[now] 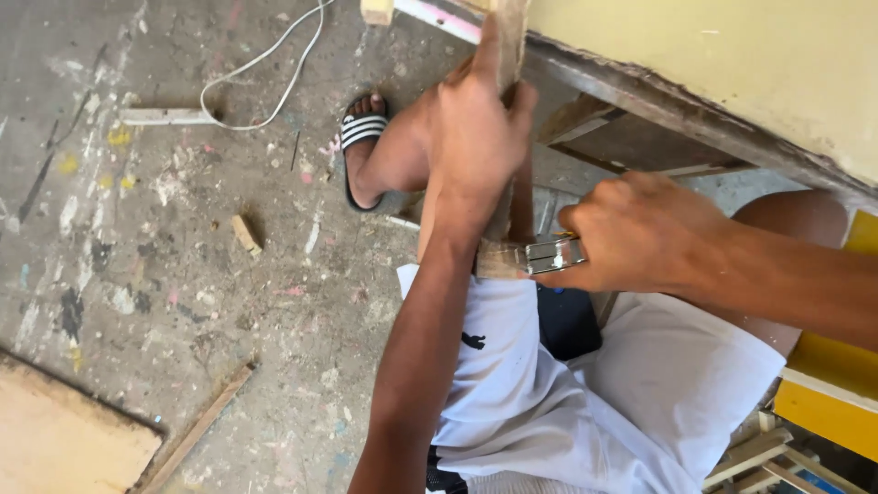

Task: Assembling a wooden frame by aligning thin wood strips and joining them using a manual staple gun on a workbench.

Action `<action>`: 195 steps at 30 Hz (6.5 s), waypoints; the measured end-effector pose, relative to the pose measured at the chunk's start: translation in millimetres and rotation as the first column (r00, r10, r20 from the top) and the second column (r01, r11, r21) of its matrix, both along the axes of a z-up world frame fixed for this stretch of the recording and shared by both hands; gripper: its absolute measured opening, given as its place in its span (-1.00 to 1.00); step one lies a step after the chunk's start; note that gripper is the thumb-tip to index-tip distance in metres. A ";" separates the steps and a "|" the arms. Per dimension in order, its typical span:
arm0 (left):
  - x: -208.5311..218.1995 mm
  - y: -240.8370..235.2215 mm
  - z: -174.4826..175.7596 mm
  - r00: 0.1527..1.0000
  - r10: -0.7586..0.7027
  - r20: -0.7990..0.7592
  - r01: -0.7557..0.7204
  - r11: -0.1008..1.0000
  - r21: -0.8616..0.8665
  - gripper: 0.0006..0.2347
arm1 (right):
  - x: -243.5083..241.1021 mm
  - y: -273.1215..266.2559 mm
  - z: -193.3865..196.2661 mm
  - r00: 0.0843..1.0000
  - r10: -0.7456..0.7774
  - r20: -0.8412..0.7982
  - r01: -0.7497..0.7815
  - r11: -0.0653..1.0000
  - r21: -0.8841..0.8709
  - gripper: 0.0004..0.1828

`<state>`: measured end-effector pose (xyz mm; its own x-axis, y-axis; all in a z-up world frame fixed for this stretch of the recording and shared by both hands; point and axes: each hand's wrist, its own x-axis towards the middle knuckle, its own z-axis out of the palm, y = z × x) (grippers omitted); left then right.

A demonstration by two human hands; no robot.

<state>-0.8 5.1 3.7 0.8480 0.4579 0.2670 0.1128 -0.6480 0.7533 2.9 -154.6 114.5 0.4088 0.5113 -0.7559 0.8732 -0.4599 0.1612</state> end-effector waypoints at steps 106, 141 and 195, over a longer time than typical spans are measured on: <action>-6.4 3.6 19.7 0.989 -0.025 -0.144 0.004 0.989 -0.147 -0.43 | -19.8 24.1 23.9 0.981 -0.185 -0.066 0.179 0.980 -0.089 -0.49; -202.6 -51.4 95.1 0.997 -0.038 -0.068 -0.006 0.835 -0.551 -0.73 | -115.7 -178.2 -58.0 0.224 -0.933 -0.283 0.832 0.334 -0.444 -0.67; -162.1 46.7 121.6 0.541 -0.732 -0.414 0.624 0.679 -0.387 -0.67 | -59.2 -131.3 29.6 0.928 -0.238 0.287 -0.133 0.507 0.852 -0.65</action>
